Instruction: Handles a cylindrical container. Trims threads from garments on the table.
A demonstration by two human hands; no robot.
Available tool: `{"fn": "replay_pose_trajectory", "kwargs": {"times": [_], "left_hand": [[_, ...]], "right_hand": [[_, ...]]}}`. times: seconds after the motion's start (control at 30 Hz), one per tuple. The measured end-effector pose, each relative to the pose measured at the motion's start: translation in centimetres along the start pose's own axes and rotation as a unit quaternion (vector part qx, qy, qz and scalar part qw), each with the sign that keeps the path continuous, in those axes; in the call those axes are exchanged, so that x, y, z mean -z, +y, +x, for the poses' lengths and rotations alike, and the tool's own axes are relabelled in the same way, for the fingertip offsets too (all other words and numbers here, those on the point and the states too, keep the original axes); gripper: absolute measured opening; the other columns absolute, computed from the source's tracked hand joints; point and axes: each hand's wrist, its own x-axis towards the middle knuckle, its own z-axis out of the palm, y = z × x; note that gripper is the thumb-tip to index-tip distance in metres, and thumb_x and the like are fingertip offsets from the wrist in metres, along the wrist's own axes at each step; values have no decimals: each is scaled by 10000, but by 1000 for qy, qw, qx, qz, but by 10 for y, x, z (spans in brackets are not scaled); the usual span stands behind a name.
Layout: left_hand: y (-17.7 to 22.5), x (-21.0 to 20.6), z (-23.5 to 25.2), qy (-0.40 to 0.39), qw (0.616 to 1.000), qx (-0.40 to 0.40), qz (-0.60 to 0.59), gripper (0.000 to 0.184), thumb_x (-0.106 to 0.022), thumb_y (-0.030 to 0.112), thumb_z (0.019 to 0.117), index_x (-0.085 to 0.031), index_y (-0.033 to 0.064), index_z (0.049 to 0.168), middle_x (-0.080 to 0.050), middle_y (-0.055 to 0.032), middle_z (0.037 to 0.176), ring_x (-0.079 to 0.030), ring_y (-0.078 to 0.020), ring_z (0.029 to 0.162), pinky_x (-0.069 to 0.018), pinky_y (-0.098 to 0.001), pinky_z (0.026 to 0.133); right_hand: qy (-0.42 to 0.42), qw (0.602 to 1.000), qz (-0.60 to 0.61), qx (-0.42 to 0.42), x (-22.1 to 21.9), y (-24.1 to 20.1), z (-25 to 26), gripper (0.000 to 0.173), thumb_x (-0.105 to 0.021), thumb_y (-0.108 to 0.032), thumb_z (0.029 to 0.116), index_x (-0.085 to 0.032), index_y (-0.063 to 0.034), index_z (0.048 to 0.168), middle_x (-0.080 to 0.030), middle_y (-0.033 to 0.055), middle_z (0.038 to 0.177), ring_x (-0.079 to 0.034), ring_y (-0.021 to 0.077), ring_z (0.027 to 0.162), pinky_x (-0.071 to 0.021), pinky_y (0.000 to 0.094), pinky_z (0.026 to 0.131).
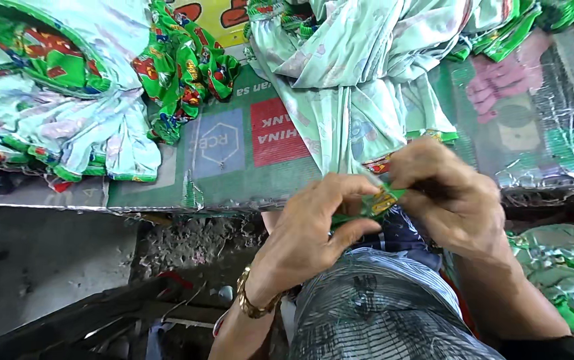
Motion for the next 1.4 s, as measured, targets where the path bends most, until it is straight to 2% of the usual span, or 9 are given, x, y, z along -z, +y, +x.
{"fn": "replay_pose_trajectory", "kwargs": {"times": [0.1,0.27,0.37,0.5,0.67,0.83,1.0,1.17,1.4], "left_hand": [[-1,-4,-4,100,985,-1,138,93,-660,86,954,-706,58,1030,-670,-37,939,-626,-107,868,-505,-273,773],[6,-19,-8,202,939,88,-264,110,-664,136,991,-719,90,1074,-681,47,965,-660,-22,842,-585,-198,741],[5,-26,-9,197,905,93,-365,102,-678,138,984,-733,92,1057,-712,13,991,-681,-52,887,-593,-234,791],[8,-31,-9,200,931,60,-298,100,-654,93,993,-726,87,1062,-705,28,1015,-677,-40,931,-589,-215,811],[4,-35,-11,228,957,20,-178,87,-671,13,953,-686,75,1012,-689,-5,1049,-678,-81,983,-594,-231,829],[0,-34,-12,243,938,21,-246,141,-671,25,957,-691,119,1060,-699,-3,1092,-684,-92,1004,-597,-244,837],[2,-39,-10,238,913,47,-330,171,-678,1,934,-719,116,1054,-690,-13,1083,-678,-90,982,-598,-239,809],[-7,-14,-7,235,878,108,-403,91,-683,156,976,-708,165,1063,-701,14,1001,-687,-82,895,-599,-256,785],[-21,66,11,296,916,97,-253,169,-504,115,1057,-639,172,1141,-699,55,1010,-695,-70,890,-601,-253,804]], "right_hand": [[31,993,-77,81,-5,-10,-7,72,-670,-104,971,-604,-75,966,-624,21,1005,-631,45,921,-557,170,777],[-38,991,-65,113,-24,-8,-14,252,-614,-248,1042,-644,-50,889,-654,57,804,-631,78,751,-497,196,653],[35,996,-13,87,-26,-8,-5,263,-617,-317,1042,-593,-64,975,-581,3,864,-577,3,762,-504,137,668],[85,993,-8,83,-34,-11,11,316,-773,-234,928,-571,-61,1098,-570,0,960,-546,-10,778,-486,112,661],[54,989,136,12,-36,-10,20,62,-686,-92,960,-650,-47,937,-619,-23,876,-592,-5,763,-517,128,647],[60,970,226,-60,-31,-1,16,191,-560,-229,1066,-582,-122,909,-544,-61,742,-502,-11,576,-450,131,498],[37,996,84,6,-33,0,14,253,-637,-322,1020,-565,-93,940,-542,-57,782,-507,-39,643,-460,116,557],[-42,996,-70,45,-35,-1,12,172,-653,-147,974,-624,-59,829,-582,-21,715,-541,-1,624,-447,147,544],[-207,973,-75,66,-29,-9,-13,138,-600,-173,1025,-641,-78,935,-611,43,736,-593,140,624,-445,284,523]]}}
